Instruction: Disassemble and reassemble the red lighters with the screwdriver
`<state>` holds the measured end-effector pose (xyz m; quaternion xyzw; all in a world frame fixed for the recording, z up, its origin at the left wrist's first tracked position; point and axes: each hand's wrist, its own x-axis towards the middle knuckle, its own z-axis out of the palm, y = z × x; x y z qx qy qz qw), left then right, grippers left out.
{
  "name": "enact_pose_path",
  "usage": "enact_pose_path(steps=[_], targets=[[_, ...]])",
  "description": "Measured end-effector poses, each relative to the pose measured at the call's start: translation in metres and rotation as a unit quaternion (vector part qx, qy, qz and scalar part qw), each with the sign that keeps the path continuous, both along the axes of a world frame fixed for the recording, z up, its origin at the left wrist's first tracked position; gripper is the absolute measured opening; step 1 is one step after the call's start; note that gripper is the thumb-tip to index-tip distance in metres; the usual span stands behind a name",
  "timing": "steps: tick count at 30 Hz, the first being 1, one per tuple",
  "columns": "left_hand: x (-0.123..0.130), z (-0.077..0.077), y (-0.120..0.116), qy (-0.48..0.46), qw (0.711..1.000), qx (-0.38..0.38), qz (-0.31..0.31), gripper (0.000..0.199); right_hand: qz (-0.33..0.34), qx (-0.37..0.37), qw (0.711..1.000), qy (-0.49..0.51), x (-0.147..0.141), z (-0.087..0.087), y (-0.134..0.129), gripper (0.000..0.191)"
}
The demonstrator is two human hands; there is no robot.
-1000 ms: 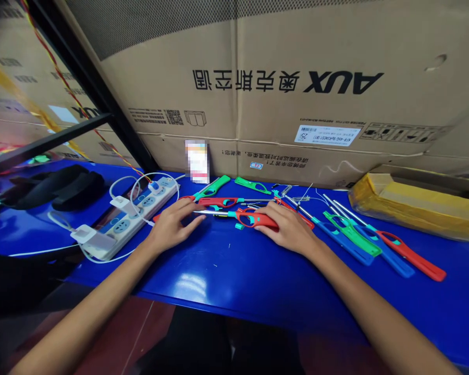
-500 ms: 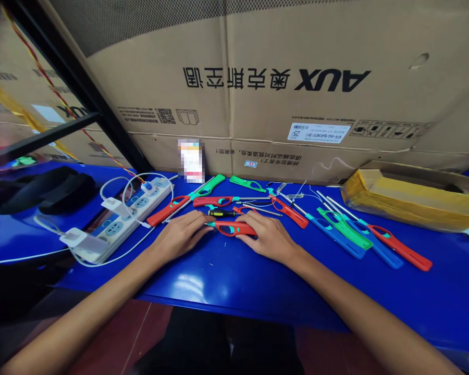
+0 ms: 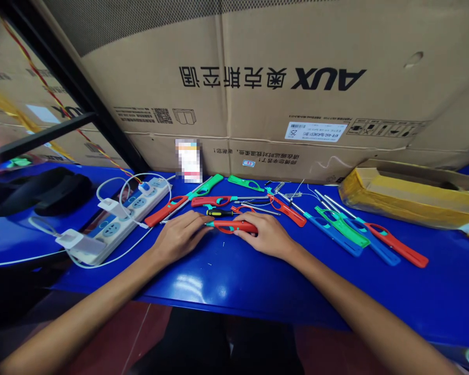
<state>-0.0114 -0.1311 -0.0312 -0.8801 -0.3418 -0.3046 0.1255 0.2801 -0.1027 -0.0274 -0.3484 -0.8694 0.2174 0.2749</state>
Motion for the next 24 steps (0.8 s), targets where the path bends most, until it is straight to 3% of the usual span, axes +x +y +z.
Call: enact_pose_path(steps=[11,20,24], targets=[[-0.0016,-0.0002,0.0004,0.003,1.000,-0.017,0.002,0.021,0.024,0.012,1.000,-0.002,0.0053,-0.0027,0.0017,0.029],[-0.0072,-0.0004,0.0013,-0.001,0.999,-0.022,0.028,0.025,0.021,0.128,0.992,-0.008,0.0068,0.0039,0.0026,0.043],[-0.0085,-0.0010,0.0012,0.002,0.999,-0.027,0.035,0.025,0.031,0.151,0.988,0.003,0.0068,0.0047,0.0037,0.035]])
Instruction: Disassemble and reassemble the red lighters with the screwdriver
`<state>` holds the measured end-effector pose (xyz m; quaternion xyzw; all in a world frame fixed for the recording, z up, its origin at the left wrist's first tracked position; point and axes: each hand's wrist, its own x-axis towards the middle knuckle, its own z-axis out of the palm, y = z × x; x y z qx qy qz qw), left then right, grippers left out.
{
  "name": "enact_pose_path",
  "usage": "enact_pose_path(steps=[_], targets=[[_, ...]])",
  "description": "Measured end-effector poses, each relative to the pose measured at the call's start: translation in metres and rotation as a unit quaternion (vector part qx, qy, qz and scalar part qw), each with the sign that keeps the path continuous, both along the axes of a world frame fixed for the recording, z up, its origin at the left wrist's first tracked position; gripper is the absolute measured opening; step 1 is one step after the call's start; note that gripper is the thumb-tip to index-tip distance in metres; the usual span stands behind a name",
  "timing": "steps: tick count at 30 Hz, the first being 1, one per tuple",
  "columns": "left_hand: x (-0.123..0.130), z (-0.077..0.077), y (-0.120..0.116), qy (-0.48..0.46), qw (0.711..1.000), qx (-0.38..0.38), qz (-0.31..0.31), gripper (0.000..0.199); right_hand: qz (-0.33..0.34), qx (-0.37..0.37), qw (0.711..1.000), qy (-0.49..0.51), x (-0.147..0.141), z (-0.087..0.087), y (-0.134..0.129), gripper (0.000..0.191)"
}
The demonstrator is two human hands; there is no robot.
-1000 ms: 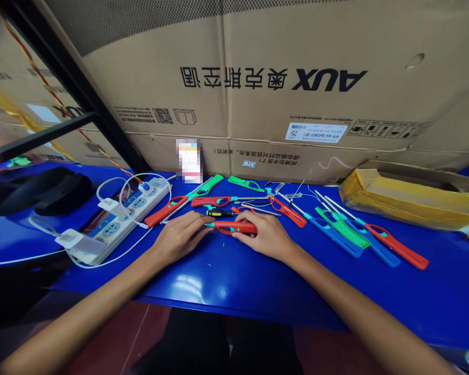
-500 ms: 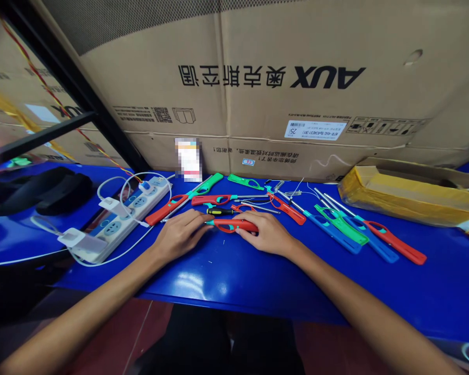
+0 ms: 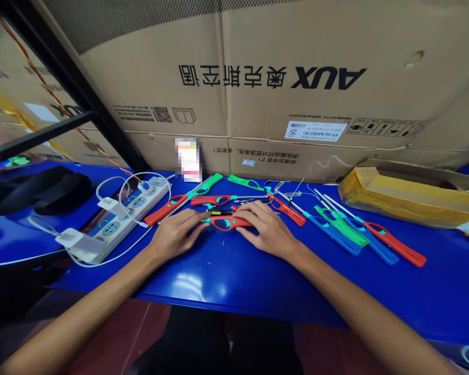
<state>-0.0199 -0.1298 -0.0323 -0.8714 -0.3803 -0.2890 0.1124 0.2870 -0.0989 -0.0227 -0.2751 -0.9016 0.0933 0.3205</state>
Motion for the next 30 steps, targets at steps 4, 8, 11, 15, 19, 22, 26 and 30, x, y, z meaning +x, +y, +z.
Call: enact_pose_path(steps=[4,8,11,15,19,22,26,30], targets=[[0.000,0.000,-0.001,0.004,1.000,0.000,0.000,0.026,0.003,-0.006,1.000,0.004,-0.001,-0.002,-0.001,0.032],[0.000,0.001,-0.001,0.000,1.000,0.009,0.002,0.025,0.011,0.005,1.000,0.014,-0.002,-0.003,-0.002,0.026],[0.000,0.001,-0.001,0.006,1.000,0.011,0.003,0.024,0.013,-0.013,1.000,0.008,-0.003,-0.003,-0.002,0.020],[0.000,0.001,0.000,0.011,1.000,0.014,-0.009,0.023,0.022,-0.046,0.999,-0.012,-0.004,-0.003,-0.002,0.017],[0.001,0.002,0.000,-0.004,1.000,0.015,-0.013,0.023,-0.003,-0.074,0.997,-0.009,-0.002,-0.005,-0.002,0.022],[0.001,0.002,-0.001,-0.010,1.000,0.013,-0.016,0.022,-0.032,-0.105,0.994,0.005,0.000,-0.008,-0.001,0.033],[0.000,0.002,0.000,-0.018,1.000,0.004,-0.024,0.022,-0.026,-0.126,0.992,0.014,0.003,-0.010,0.003,0.025],[0.000,0.001,0.000,-0.013,1.000,0.000,-0.028,0.021,-0.031,-0.126,0.992,0.014,0.004,-0.011,0.004,0.022]])
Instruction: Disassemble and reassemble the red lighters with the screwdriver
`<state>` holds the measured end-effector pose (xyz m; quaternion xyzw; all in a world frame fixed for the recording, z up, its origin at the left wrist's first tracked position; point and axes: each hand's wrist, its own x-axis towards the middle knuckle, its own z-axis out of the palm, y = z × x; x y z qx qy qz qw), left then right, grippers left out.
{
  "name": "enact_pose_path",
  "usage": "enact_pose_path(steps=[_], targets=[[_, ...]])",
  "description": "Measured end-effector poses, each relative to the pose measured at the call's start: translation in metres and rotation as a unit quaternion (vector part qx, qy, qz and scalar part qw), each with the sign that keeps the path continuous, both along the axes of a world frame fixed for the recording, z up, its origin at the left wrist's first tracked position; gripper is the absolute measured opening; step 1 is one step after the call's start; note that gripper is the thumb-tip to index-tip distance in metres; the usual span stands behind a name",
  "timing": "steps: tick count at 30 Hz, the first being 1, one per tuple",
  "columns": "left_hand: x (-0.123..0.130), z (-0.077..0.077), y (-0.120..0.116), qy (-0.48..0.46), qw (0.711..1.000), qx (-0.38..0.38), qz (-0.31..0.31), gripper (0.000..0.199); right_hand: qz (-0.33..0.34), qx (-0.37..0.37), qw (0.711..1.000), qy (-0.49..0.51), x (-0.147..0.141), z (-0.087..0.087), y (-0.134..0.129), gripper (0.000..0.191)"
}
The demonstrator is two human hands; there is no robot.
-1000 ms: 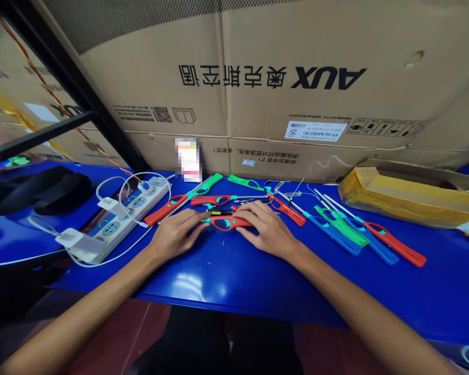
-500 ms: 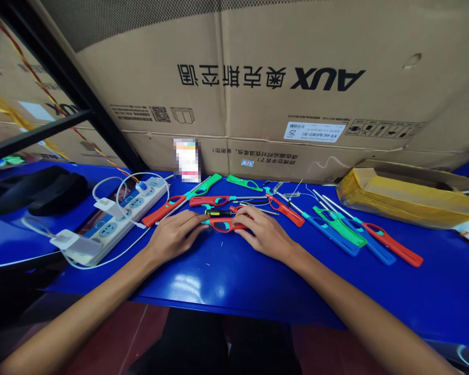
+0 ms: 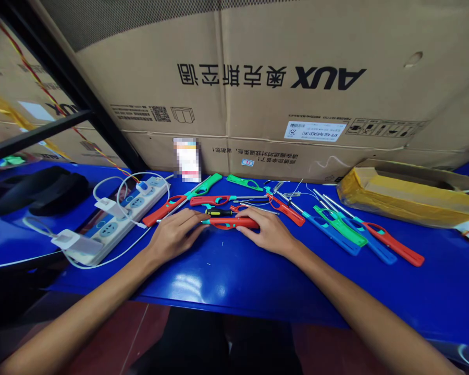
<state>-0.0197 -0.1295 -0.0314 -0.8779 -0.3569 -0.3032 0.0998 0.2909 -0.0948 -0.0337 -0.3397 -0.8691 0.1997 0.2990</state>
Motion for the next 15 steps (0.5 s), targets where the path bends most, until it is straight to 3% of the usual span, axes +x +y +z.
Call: enact_pose_path(steps=[7,15], targets=[[0.0022,-0.0021,0.0021,0.012,0.999,-0.052,0.011,0.023,0.004,0.021,0.999,-0.028,-0.0021,-0.0011,0.0000,0.023],[0.0028,-0.0050,0.0038,0.011,0.992,-0.122,0.006,0.024,0.034,0.078,0.992,-0.094,0.0003,-0.0019,0.0035,0.036]])
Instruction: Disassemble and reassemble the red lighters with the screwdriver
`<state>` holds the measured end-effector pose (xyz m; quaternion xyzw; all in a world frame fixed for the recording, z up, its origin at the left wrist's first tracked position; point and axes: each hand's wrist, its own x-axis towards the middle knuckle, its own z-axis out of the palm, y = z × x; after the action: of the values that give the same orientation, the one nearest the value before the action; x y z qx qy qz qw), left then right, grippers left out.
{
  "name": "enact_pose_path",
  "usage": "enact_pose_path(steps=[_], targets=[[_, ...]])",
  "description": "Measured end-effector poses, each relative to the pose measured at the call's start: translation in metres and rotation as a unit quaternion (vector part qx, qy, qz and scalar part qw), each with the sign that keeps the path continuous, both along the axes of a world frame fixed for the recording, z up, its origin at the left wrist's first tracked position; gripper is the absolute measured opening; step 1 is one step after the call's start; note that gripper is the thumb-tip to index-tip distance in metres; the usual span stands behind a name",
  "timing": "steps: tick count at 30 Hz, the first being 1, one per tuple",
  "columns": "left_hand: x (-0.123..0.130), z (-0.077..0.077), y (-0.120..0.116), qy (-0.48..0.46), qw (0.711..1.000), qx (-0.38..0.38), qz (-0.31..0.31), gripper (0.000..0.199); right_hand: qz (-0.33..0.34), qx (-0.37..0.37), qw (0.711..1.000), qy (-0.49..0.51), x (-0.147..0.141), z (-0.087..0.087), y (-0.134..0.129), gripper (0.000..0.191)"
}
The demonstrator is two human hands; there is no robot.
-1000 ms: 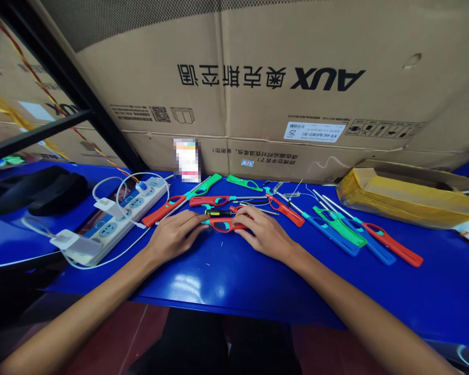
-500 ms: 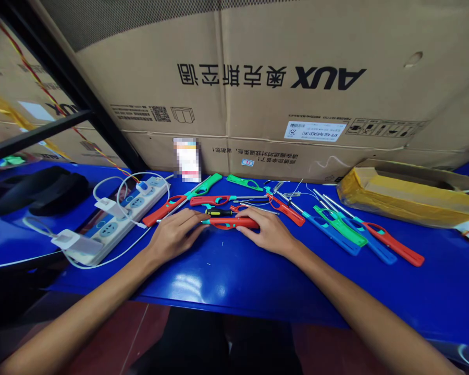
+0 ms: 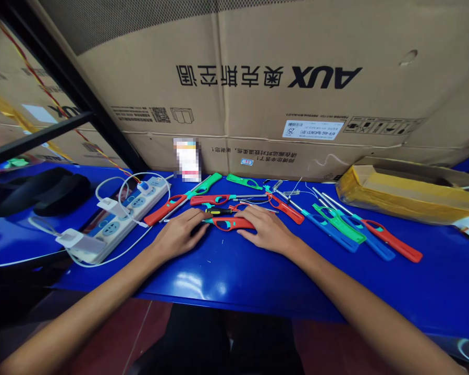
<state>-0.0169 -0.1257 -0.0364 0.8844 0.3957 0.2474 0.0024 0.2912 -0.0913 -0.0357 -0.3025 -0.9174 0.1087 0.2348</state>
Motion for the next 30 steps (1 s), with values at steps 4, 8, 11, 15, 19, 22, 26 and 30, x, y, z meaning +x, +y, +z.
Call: enact_pose_path(steps=[4,8,11,15,19,22,26,30], targets=[[-0.0011,-0.0023,0.0018,0.002,1.000,-0.022,-0.001,0.026,-0.010,0.015,1.000,-0.005,0.0008,-0.0007,0.0010,0.032],[-0.0005,-0.0042,0.0029,-0.005,0.999,-0.033,0.003,0.028,-0.009,0.019,1.000,-0.014,0.0013,0.0004,0.0015,0.029],[0.0005,-0.0038,0.0032,-0.011,0.999,-0.036,-0.002,0.033,-0.010,0.019,1.000,-0.020,0.0017,0.0010,0.0023,0.026],[0.0010,-0.0018,0.0036,-0.027,0.999,-0.031,-0.006,0.033,-0.008,0.018,1.000,-0.017,0.0026,0.0011,0.0032,0.027],[0.0009,-0.0009,0.0036,-0.037,0.999,-0.020,-0.009,0.028,-0.007,0.017,1.000,-0.015,0.0041,0.0017,0.0041,0.027],[0.0008,-0.0021,0.0037,-0.034,0.999,-0.022,-0.014,0.025,-0.008,0.007,1.000,-0.008,0.0047,0.0017,0.0047,0.026],[0.0000,-0.0030,0.0045,-0.017,1.000,-0.021,-0.015,0.024,-0.012,0.005,1.000,0.000,0.0038,0.0003,0.0046,0.025],[-0.0017,0.0010,0.0049,0.016,1.000,-0.006,0.016,0.020,-0.014,0.010,1.000,-0.003,0.0035,-0.0005,0.0045,0.027]])
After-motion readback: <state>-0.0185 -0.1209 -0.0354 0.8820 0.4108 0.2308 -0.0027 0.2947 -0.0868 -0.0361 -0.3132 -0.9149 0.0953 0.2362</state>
